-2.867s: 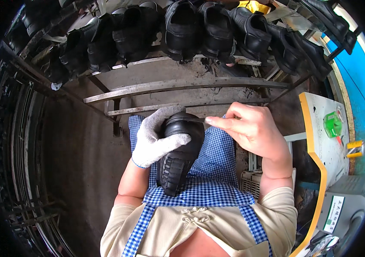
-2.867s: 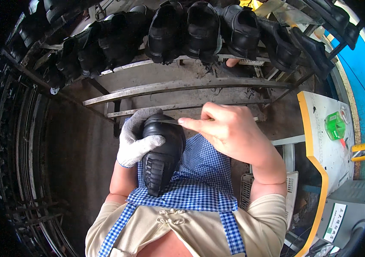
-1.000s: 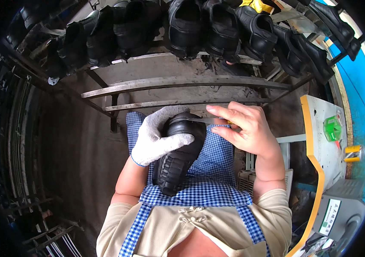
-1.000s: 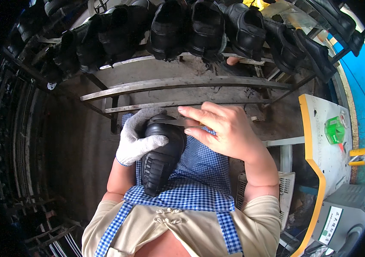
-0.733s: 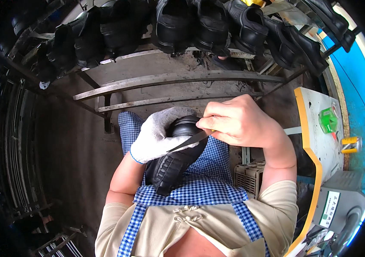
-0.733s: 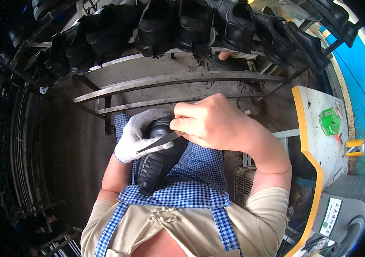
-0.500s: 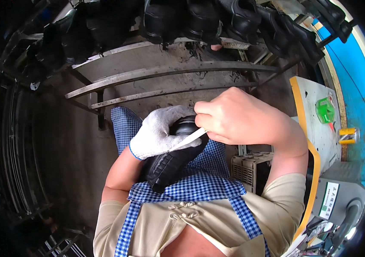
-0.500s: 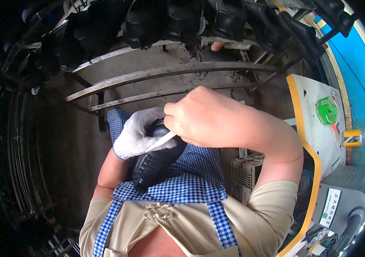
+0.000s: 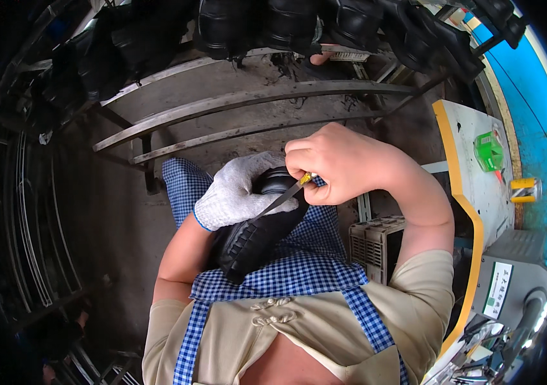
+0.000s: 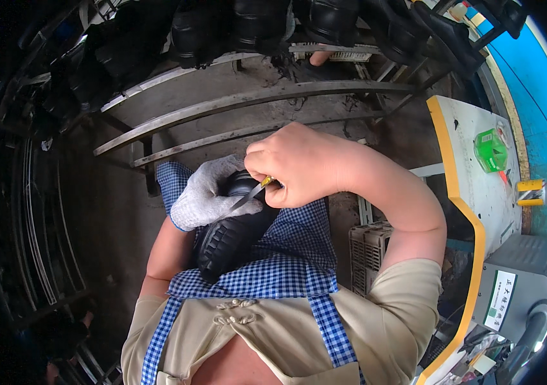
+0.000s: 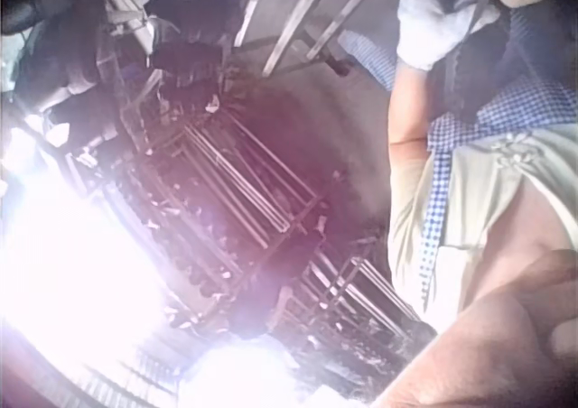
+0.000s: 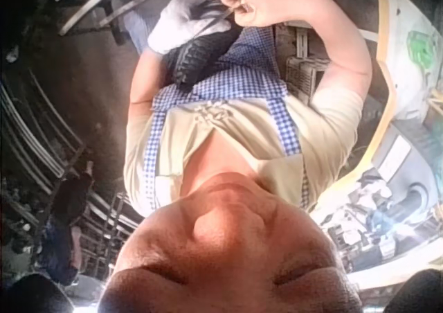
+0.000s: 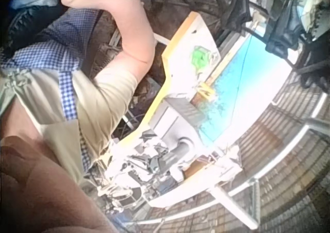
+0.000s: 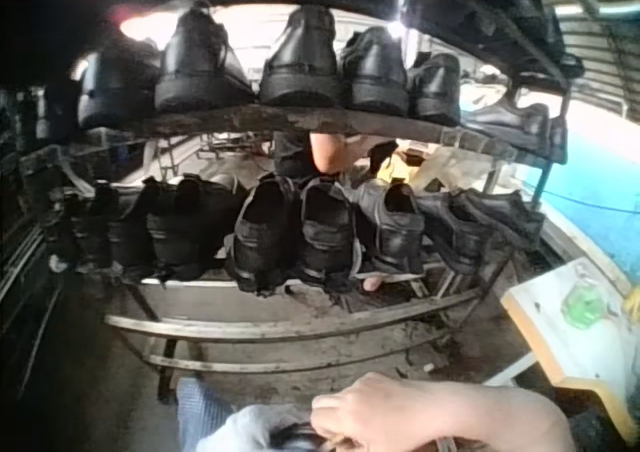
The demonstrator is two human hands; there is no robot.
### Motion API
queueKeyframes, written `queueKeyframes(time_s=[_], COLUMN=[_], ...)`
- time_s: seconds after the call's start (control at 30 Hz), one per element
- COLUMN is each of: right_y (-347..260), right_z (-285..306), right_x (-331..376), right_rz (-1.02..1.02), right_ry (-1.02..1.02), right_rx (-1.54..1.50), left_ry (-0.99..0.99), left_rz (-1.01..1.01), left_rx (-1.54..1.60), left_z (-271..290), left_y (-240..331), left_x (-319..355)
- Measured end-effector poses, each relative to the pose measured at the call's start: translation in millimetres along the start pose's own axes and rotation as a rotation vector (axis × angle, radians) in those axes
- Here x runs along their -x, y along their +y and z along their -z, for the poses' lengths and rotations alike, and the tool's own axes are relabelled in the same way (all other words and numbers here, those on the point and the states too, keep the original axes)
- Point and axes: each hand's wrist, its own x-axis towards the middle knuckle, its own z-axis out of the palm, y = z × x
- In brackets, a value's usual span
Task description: The person uses a pointed metal tool to scrape and clean the sole and heel area of a black shoe. They repeatedly pick up shoes from a nearby rack, perform the scraping action on the bottom of the shoe, and then return the shoe to the rack. The process is repeated for multiple shoes throughout the video.
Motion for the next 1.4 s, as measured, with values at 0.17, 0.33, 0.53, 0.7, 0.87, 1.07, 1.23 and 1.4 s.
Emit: queueKeyframes(time_s=[0.17, 0.33, 0.53, 0.7, 0.87, 1.07, 1.23, 1.4], right_y=[16, 9, -11, -23, -16, 15, 27, 26], right_z=[-7, -4, 9, 13, 4, -16, -25, -27], right_x=[7, 13, 18, 11, 8, 13, 17, 21], right_rz=[0.031, 0.013, 0.040, 0.040, 0.036, 0.041, 0.066, 0.014], right_ry=[0.056, 0.082, -0.018, -0.168, -0.124, 0.004, 0.045, 0.051], right_rx=[-0.204, -0.163, 0.097, 0.206, 0.146, -0.198, -0.288, -0.386], left_ry=[-0.049, -0.063, -0.106, -0.116, -0.103, -0.089, -0.084, -0.079], left_rz=[0.046, 0.045, 0.013, 0.005, 0.019, 0.093, 0.099, 0.137], left_rx=[0.076, 0.188, 0.143, 0.078, 0.133, 0.130, 0.189, 0.152], left_z=[0, -1, -2, -8, -10, -10, -12, -11], left_y=[1, 0, 0, 0, -13, -10, -13, -14], left_x=[-3, -4, -5, -3, 0, -1, -1, 1])
